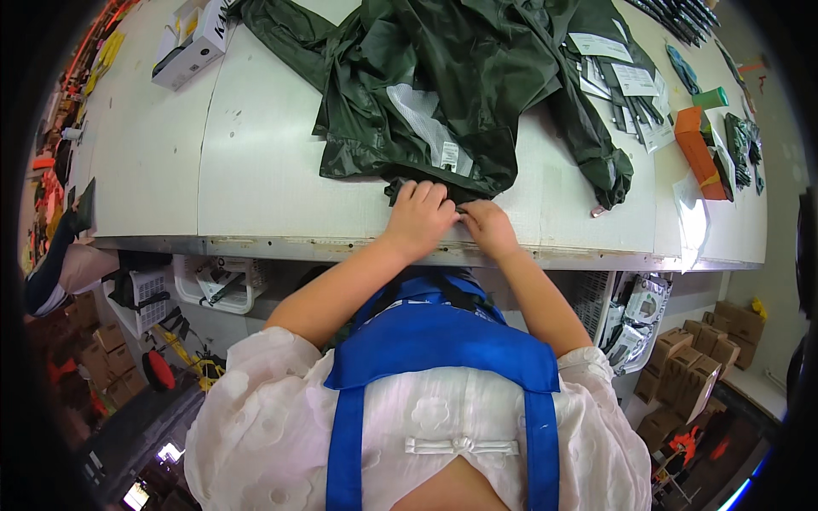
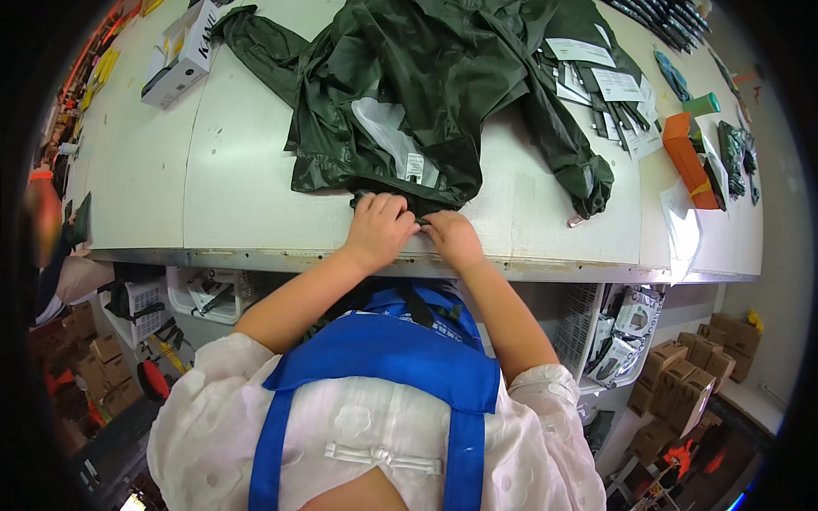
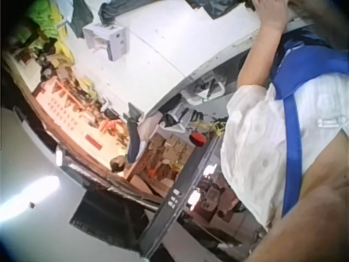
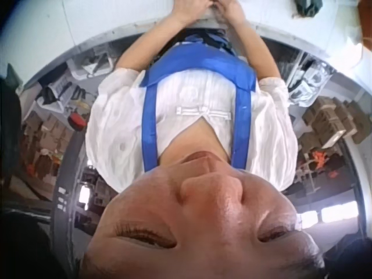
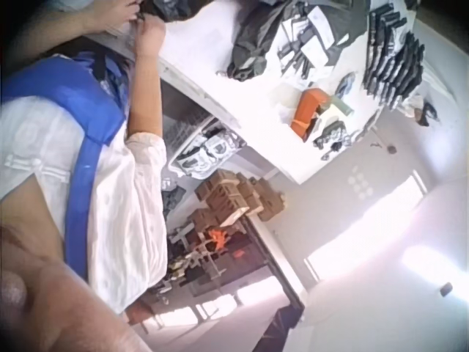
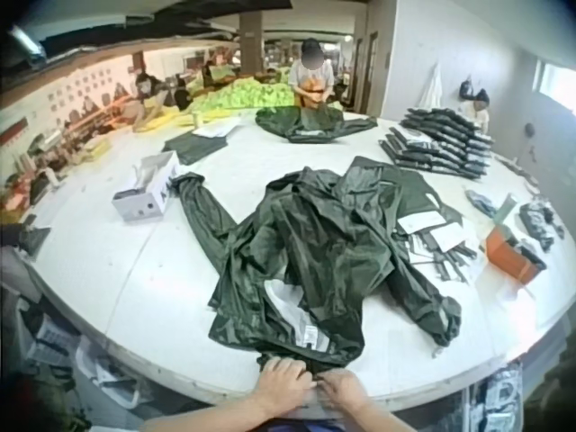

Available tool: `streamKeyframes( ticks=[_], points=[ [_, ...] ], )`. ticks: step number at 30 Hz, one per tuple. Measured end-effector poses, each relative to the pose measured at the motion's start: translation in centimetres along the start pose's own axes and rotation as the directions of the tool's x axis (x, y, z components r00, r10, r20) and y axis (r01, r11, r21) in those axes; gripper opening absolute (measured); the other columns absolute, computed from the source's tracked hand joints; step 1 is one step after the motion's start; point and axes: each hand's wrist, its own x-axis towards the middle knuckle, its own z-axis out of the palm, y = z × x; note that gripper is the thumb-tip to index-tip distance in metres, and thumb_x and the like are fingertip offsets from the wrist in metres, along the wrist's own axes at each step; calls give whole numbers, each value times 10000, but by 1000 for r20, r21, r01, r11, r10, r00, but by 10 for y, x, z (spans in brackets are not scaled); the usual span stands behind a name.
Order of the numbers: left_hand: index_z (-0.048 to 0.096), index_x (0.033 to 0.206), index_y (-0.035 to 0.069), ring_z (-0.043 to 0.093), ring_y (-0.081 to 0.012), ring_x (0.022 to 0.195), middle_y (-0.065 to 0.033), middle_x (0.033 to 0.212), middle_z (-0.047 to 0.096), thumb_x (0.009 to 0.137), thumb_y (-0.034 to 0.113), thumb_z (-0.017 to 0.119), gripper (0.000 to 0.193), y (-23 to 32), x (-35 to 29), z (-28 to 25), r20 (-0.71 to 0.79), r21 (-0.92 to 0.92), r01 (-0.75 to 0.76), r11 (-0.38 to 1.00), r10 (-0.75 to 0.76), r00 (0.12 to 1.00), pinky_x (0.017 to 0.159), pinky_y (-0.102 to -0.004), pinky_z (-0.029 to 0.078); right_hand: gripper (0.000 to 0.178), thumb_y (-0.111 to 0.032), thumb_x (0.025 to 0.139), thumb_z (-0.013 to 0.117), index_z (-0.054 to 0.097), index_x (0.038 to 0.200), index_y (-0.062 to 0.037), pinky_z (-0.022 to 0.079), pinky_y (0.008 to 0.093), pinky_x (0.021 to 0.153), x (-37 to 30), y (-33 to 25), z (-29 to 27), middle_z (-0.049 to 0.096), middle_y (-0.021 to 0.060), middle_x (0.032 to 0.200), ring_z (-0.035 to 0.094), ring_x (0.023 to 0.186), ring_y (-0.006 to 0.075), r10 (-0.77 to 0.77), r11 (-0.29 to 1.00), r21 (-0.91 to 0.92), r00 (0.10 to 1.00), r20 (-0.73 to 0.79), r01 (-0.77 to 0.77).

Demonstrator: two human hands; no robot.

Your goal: The person folds a dark green jacket on a white table. They smooth the fabric, fold the sleeves inward, fold the body in half, and then fold it again into a compact rectangle.

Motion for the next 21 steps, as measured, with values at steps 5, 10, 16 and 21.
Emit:
streamKeyframes(
  ticks=[5,10,16,21],
  points=[
    [590,983,73,579,-282,919,-83,907,622,765,175,673,255,-24,-18,30,98,-181,23,983,-5,995,809,-398,438,211,-131,830,640,667,1015,-32,502,390,756,28,-9,-31,658,169,952,627,853,342,216,944,262,976,-37,-199],
    [546,985,76,611,-323,798,-93,816,647,847,195,621,197,-47,9,40,328,-258,173,951,-82,941,769,-419,448,286,-123,766,711,671,1035,-33,510,359,719,51,-1,-34,635,136,990,635,822,299,393,918,79,918,-49,-389],
    [561,943,91,571,-282,946,-60,957,629,826,192,619,165,-41,21,31,396,-154,181,971,-107,912,806,-402,438,255,-161,778,705,579,967,-43,525,416,711,72,8,-35,615,132,981,641,819,334,332,913,-255,943,10,-319],
    [604,1008,92,525,-233,1057,-45,1117,568,725,193,698,315,-25,7,27,128,-53,59,997,-52,990,899,-387,413,231,-154,819,656,546,998,-58,524,444,681,77,2,-33,594,128,991,638,810,351,383,871,-331,924,-7,-363]
  ],
)
